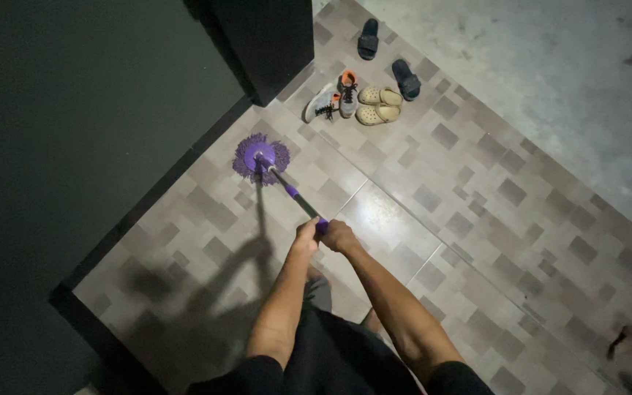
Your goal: The person mops a tiled floor using a purple spin mop. They move the mop back and forth across the surface, covering the area near a collection of shoes and a window.
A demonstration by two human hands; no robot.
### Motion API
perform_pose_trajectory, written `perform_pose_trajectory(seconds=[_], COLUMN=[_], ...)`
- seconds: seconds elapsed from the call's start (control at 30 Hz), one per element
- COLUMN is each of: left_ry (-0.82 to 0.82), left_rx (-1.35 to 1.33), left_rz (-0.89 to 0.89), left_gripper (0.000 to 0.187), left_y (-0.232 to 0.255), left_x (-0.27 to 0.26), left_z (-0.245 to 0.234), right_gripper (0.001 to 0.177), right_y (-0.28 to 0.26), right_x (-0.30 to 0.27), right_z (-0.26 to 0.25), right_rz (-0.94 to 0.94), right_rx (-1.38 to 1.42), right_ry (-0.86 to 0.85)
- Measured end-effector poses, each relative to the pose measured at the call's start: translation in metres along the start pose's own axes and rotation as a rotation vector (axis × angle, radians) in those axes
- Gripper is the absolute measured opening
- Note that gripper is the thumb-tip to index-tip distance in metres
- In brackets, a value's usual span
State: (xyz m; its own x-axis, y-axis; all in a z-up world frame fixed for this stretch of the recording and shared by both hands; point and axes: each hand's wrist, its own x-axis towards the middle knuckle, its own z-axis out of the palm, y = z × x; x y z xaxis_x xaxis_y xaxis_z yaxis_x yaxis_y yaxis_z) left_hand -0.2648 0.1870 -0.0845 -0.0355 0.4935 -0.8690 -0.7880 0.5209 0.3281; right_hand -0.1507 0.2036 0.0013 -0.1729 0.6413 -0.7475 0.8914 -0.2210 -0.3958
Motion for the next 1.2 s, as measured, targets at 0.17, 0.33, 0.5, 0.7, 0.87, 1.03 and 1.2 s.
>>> perform_pose_trajectory(seconds=[0.17,0.33,0.5,0.7,0.87,1.03,1.2], left_ry=[-0.224,-0.215,-0.027,0.026,-0.104,-0.160,-0.227], left_rx=[-0.152,-0.443,-0.540,-0.257,-0.119,-0.129,-0.163], left_rz=[-0.108,-0.366,-0.462,-0.492,-0.514,-0.496,-0.509], left_gripper=[0.035,0.033,0.029,0.023,0.035,0.038,0.044], left_y=[-0.012,-0.090,-0.193,-0.308,-0.319,-0.263,-0.150], left_x=[-0.023,-0.036,-0.084,-0.128,-0.095,-0.056,-0.012], left_z=[0.019,0.065,0.118,0.131,0.093,0.088,0.081], right_gripper=[0.036,0.040,0.040,0.038,0.033,0.035,0.043], right_y=[0.031,0.099,0.172,0.249,0.268,0.250,0.178], right_x=[-0.011,-0.092,-0.193,-0.275,-0.252,-0.190,-0.084], right_z=[-0.010,-0.041,-0.080,-0.082,-0.048,-0.031,-0.017], right_rz=[-0.141,-0.008,0.074,0.252,0.263,0.171,0.105], right_rx=[-0.190,-0.249,-0.292,-0.082,0.146,0.154,0.017], right_ry=[0.015,-0.082,-0.030,-0.076,-0.026,-0.006,0.023])
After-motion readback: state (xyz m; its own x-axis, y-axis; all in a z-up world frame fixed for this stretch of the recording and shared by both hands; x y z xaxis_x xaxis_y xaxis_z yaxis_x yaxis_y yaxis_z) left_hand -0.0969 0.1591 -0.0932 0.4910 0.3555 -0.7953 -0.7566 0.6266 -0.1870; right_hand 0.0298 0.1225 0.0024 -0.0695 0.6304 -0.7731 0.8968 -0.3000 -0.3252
